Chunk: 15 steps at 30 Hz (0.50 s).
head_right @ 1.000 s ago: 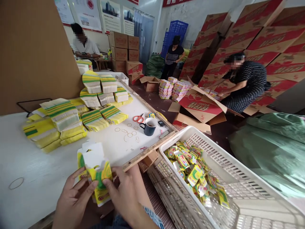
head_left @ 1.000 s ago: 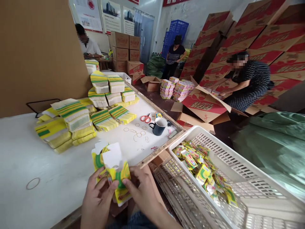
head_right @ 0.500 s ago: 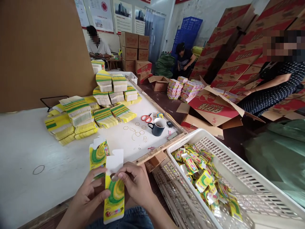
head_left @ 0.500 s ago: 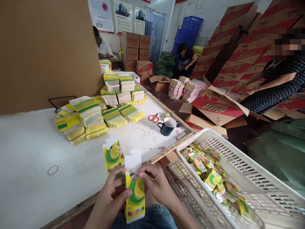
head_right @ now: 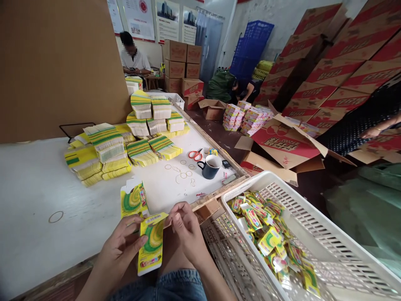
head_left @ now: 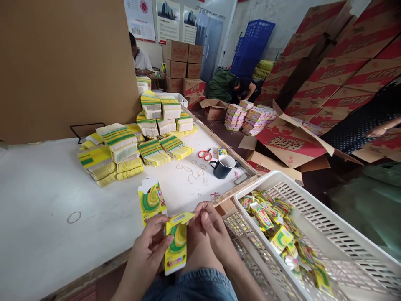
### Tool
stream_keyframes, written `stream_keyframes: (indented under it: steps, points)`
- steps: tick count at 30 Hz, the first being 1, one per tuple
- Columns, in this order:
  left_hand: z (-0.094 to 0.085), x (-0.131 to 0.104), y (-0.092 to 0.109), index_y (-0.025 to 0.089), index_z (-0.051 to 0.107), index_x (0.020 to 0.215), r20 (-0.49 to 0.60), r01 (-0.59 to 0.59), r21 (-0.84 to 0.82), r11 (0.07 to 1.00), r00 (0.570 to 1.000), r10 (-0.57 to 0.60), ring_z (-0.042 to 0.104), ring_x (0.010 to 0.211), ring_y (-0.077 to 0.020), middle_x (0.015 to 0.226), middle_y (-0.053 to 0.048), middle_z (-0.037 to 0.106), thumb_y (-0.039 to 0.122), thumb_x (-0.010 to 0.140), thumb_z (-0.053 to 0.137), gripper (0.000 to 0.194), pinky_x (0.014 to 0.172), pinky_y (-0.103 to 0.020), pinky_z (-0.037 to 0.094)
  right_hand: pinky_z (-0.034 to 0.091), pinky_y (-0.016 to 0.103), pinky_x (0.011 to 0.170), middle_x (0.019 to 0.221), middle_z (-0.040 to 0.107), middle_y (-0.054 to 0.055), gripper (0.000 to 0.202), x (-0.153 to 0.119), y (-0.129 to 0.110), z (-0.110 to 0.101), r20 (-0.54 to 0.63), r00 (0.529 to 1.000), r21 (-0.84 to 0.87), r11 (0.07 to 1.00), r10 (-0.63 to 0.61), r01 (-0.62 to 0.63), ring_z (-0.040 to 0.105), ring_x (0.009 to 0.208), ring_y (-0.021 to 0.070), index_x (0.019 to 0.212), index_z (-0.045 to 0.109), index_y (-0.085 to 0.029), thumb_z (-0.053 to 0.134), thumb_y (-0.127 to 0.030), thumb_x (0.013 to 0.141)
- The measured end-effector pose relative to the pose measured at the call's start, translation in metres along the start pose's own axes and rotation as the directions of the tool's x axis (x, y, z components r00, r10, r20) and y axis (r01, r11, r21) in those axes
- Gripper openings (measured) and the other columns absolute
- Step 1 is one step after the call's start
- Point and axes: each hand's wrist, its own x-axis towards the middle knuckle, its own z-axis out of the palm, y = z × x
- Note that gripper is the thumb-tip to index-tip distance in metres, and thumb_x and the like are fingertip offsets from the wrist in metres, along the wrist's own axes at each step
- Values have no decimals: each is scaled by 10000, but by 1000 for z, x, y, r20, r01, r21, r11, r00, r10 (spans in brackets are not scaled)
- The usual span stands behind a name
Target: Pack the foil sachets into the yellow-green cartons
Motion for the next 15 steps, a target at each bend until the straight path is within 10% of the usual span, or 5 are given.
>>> stream_keyframes:
  steps: [5,10,15]
  points:
    - [-10,1,0,236,623,1009,70,-9,98,995,998,3,702,961,-263,1144,-62,703,351,767,686,276,751,-288,576,417,231,556,678,639,-29,368,4,-7,5,205,954,-53,975,220,-214,537,552,116,1090,527,-194,671,-390,813]
    - [-9,-2,6,250,550,1075,157,54,-38,998,986,-47,701,968,-282,1129,-89,713,332,772,696,346,781,-356,578,341,208,513,594,613,-69,330,5,-3,11,89,991,-534,844,101,-38,471,506,112,1131,570,-227,603,-174,806]
    - [4,-6,10,249,535,1123,15,77,-177,981,997,-75,728,861,-282,1046,-92,745,355,708,744,476,750,-379,591,379,216,538,564,626,-79,400,-1,7,15,107,989,-584,812,99,-18,518,478,127,1183,526,-241,665,-233,808]
